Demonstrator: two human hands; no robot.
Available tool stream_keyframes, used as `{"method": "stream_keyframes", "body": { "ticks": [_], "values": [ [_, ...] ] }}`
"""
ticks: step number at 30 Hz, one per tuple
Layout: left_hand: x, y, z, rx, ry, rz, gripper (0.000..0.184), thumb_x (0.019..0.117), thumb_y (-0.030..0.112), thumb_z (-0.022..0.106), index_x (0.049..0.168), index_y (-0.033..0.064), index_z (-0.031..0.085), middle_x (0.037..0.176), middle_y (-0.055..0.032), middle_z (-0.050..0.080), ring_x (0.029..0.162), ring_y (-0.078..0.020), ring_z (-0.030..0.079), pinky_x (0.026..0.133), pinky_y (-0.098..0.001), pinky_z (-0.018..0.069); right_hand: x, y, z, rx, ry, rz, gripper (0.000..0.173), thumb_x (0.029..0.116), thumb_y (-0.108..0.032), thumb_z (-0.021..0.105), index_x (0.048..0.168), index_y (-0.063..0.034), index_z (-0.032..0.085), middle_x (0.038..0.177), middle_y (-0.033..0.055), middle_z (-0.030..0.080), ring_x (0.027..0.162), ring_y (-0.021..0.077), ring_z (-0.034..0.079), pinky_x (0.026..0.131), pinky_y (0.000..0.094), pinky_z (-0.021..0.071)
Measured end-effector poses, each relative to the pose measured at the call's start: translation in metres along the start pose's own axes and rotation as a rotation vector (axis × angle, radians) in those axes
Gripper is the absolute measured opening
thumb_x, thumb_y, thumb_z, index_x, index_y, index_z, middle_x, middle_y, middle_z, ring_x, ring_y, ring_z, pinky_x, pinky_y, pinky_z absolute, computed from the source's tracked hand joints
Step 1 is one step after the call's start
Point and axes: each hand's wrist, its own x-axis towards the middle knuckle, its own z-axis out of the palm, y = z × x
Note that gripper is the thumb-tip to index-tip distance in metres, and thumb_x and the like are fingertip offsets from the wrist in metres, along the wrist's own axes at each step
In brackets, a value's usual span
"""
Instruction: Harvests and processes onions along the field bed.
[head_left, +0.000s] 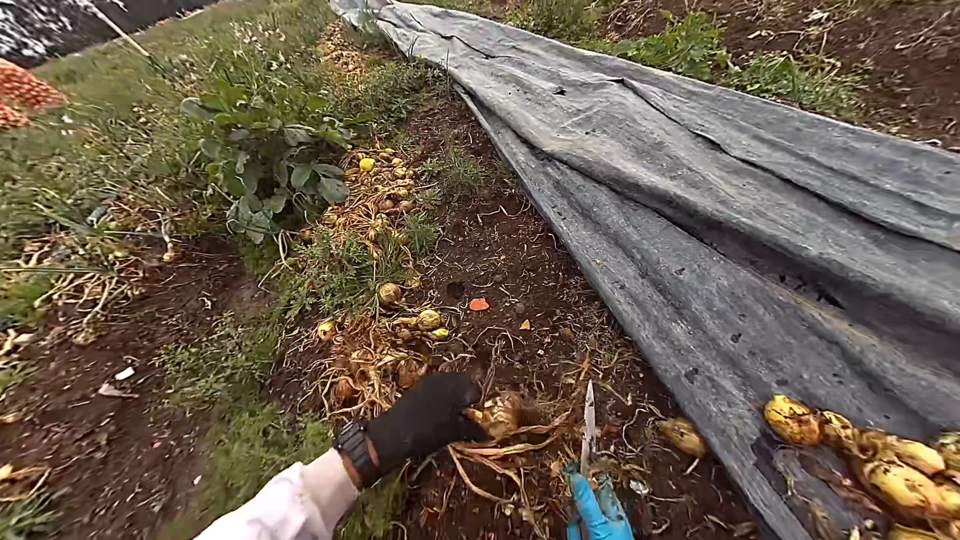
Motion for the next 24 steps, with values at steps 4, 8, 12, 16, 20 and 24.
{"method": "stream_keyframes", "body": {
  "ticks": [4, 8, 12, 16, 20, 24],
  "values": [
    [-0.029, 0.047, 0.014, -0.374, -0.012, 0.114, 0.036, 0.0912, 0.036, 0.077, 0.099, 0.0023, 0.07, 0.091, -0.0142, 0.069, 0.089, -0.0292, 0.067, 0.083, -0.0538, 0.0533, -0.024, -0.015, 0.01, 0.047, -0.085, -0.148, 0.044, 0.0959, -0.039, 0.061, 0.112, 0.0014, 0.054, 0.063, -0.0049, 0.056, 0.051, 0.007, 0.055, 0.054, 0.0276, 0.0546],
    [-0.037, 0.054, 0.013, -0.587, -0.23, 0.168, 0.023, 0.0942, 0.026, 0.071, 0.095, 0.0034, 0.066, 0.08, -0.0072, 0.063, 0.073, -0.018, 0.061, 0.069, -0.0435, 0.052, -0.033, -0.012, 0.005, 0.054, -0.106, -0.203, 0.047, 0.0883, -0.048, 0.07, 0.101, -0.0045, 0.057, 0.06, -0.008, 0.056, 0.049, 0.0046, 0.054, 0.053, 0.0243, 0.0531],
    [-0.045, 0.028, 0.022, -0.487, -0.048, 0.049, 0.04, 0.1017, 0.044, 0.06, 0.104, 0.0049, 0.07, 0.088, -0.0105, 0.067, 0.081, -0.0227, 0.065, 0.076, -0.0482, 0.0536, -0.005, 0.0, -0.009, -0.035, 0.112, -0.068, 0.044, 0.1018, -0.04, 0.058, 0.108, 0.0033, 0.064, 0.061, 0.0001, 0.054, 0.047, 0.0106, 0.05, 0.049, 0.0322, 0.0503],
    [-0.059, 0.01, 0.04, -0.51, 0.29, -0.148, 0.048, 0.0948, 0.049, 0.07, 0.122, 0.009, 0.07, 0.113, -0.0075, 0.072, 0.106, -0.017, 0.069, 0.098, -0.0414, 0.0554, 0.029, 0.009, -0.037, -0.008, 0.24, 0.077, 0.047, 0.1086, -0.043, 0.047, 0.083, -0.0062, 0.059, 0.058, 0.0001, 0.053, 0.042, 0.0106, 0.043, 0.043, 0.0294, 0.0444],
    [-0.059, 0.027, 0.056, -0.525, 0.112, 0.01, 0.053, 0.092, 0.038, 0.076, 0.131, 0.0043, 0.063, 0.118, -0.012, 0.071, 0.11, -0.0221, 0.069, 0.1, -0.0466, 0.0551, 0.01, 0.018, -0.007, 0.171, -0.121, -0.044, 0.041, 0.1003, -0.035, 0.06, 0.124, -0.0016, 0.059, 0.089, 0.0041, 0.075, 0.044, 0.0026, 0.047, 0.043, 0.0207, 0.0434],
    [-0.046, 0.047, 0.099, -0.514, -0.262, 0.208, 0.045, 0.1004, 0.045, 0.065, 0.117, 0.0027, 0.068, 0.099, -0.0179, 0.071, 0.093, -0.0332, 0.069, 0.085, -0.058, 0.055, -0.011, 0.009, 0.019, 0.292, 0.028, -0.024, 0.029, 0.0834, -0.023, 0.075, 0.1, -0.0057, 0.059, 0.06, -0.0023, 0.061, 0.042, 0.0057, 0.049, 0.041, 0.0229, 0.0455]
  ]
}}
